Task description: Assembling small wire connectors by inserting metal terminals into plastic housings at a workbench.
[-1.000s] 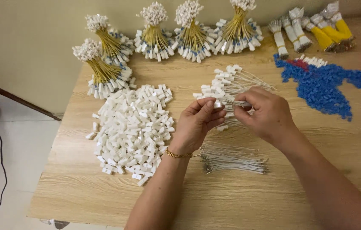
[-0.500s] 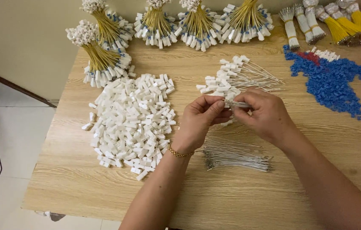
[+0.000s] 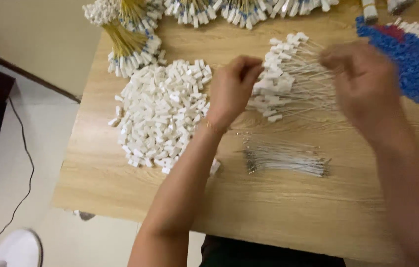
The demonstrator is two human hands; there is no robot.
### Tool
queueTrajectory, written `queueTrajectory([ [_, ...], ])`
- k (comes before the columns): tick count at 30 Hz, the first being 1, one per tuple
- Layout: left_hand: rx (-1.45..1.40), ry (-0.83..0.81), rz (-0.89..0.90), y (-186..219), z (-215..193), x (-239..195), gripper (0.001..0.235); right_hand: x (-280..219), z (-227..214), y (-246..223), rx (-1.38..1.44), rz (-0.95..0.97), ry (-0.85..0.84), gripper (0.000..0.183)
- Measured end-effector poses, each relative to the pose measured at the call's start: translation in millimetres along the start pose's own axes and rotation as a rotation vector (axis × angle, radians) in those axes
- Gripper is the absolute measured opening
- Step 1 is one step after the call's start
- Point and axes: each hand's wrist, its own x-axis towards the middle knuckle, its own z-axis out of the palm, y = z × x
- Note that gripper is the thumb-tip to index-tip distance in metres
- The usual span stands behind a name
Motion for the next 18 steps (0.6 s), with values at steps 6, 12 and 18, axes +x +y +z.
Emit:
queueTrajectory([
  [6, 0.413, 0.088, 0.481, -10.2, -34.3, 5.0, 0.032, -0.3, 4.1, -34.3, -0.126, 0.379, -0.268, 0.023],
  [12, 0.696, -0.111, 0.103, -11.0, -112.3, -35.9, 0.024, -10.2, 31.7, -35.4, 0.216, 0.443, -0.394, 0.018],
  [18, 0.760, -0.198, 0.403, -17.1, -82.7, -66.6, 0.026, -2.0, 49.0, -44.7, 0.174, 0.421, -0.448, 0.017],
])
